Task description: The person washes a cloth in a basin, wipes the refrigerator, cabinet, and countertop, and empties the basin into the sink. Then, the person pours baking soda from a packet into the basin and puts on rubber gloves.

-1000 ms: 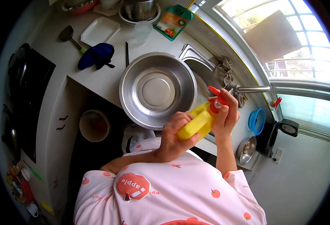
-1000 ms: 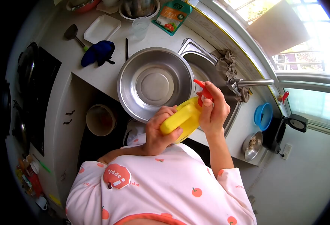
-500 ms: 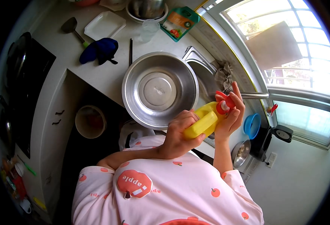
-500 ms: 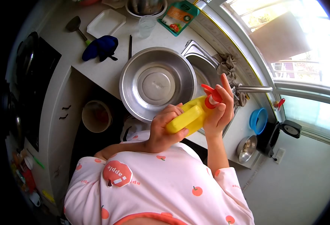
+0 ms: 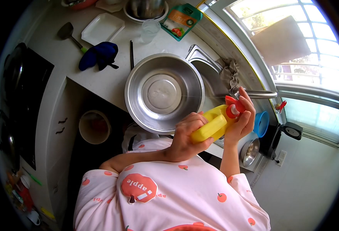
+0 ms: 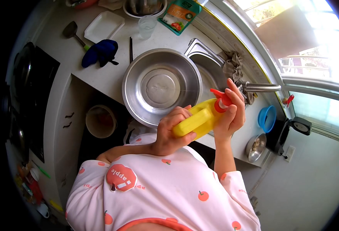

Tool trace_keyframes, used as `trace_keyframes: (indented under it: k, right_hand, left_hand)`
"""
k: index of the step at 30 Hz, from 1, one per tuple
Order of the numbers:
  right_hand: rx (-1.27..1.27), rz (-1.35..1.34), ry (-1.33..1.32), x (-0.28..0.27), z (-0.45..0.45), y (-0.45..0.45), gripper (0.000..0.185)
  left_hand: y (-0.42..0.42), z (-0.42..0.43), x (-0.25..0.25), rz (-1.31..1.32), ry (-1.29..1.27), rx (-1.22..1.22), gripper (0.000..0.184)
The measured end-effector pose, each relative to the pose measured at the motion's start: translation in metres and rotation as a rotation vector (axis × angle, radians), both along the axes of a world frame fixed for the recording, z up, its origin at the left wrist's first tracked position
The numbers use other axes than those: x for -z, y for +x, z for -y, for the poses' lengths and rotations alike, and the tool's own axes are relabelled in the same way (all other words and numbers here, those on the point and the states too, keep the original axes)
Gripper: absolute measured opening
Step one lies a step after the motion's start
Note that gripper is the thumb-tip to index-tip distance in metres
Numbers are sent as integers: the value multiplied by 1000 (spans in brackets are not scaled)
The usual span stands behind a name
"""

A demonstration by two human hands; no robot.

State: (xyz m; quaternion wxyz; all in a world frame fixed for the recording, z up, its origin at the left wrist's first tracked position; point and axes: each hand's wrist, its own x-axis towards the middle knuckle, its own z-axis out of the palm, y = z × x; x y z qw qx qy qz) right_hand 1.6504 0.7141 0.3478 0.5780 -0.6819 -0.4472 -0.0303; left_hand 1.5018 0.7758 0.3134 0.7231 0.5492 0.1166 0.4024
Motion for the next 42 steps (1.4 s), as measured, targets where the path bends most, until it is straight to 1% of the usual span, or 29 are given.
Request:
trace_keyframes:
  k: [1,2,5,6,7,8,10,11,13,14,15,17,18,19,20,21,23,24,25,26,27,28,30,31,33,36,39,40,42]
  right_hand:
    - [14,10,16,-4,-2,-2,43]
    - [19,-49,18,-9,0,-5,44]
    - [240,269,17,-24,1,-4,43]
    - [349,253,-108,-32,15,-6,38]
    - [334,170,-149,-40,22,-7,30]
    - [276,-11,-302,-51,27,-11,30]
    - [147,-361,-545,-63,26,-15,37]
    - [57,-470,-629,-63,27,-14,41]
    - [22,-448,-536,-68,21,-6,46]
    - [39,-418,-545,-78,12,-3,48]
    - [-9,-421,-570,-87,9,5,45]
    - [99,-200,-721,-100,-12,8,39]
    - [116,-229,-694,-100,-17,17,35]
    - [96,-331,-687,-106,-25,25,33]
    - [53,-400,-647,-105,-29,41,32]
    - [10,-470,-605,-104,-33,61,30]
    - [48,-444,-657,-108,-50,93,25]
    - [58,-381,-670,-105,-63,104,25]
    - [132,-247,-745,-93,-70,125,29]
    - [252,-55,-895,-83,-80,150,32]
    - [278,-16,-969,-80,-96,160,33]
    - [244,199,-966,-39,-108,205,35]
    - [225,195,-928,3,-129,230,37]
    - [216,203,-962,19,-139,237,37]
    - [166,310,-978,55,-151,259,37]
    - [220,293,-956,99,-155,303,37]
    - [273,102,-737,116,-152,326,33]
    - [278,69,-716,116,-155,328,33]
    - [480,456,-493,112,-163,309,34]
  left_hand:
    - [2,0,-1,5,25,-9,21]
    - [5,1,-2,11,51,-19,21]
    - [13,-4,-2,-4,80,-74,22]
    - [17,-7,-2,-14,82,-96,23]
    - [20,-10,-3,-15,110,-109,23]
    - [24,-11,-4,-17,136,-121,24]
    - [31,-12,-7,-2,180,-144,26]
    - [37,-13,-11,17,203,-156,27]
    - [51,-18,-19,48,282,-171,30]
    - [59,-19,-24,56,335,-173,32]
    - [67,-19,-28,64,386,-176,34]
    - [85,-18,-28,84,471,-196,39]
    - [94,-20,-31,75,480,-230,39]
    - [102,-24,-34,65,488,-264,40]
    - [111,-26,-31,54,531,-226,48]
    - [124,-29,-30,41,574,-191,50]
    - [143,-42,-32,3,634,-174,53]
    - [143,-45,-31,-12,598,-160,52]
    - [142,-48,-30,-24,565,-151,52]
    - [140,-52,-28,-38,532,-145,51]
    - [127,-56,-23,-60,547,-97,49]
    - [104,-65,-13,-82,575,-52,47]
    - [64,-73,6,-134,576,12,41]
    - [49,-77,15,-160,566,24,37]
    - [15,-88,41,-247,546,-5,30]
    - [-36,-108,71,-417,484,-69,27]
    - [-75,-130,80,-544,440,-164,26]
    - [-84,-135,82,-580,421,-195,25]
    - [-95,-144,85,-645,424,-266,23]
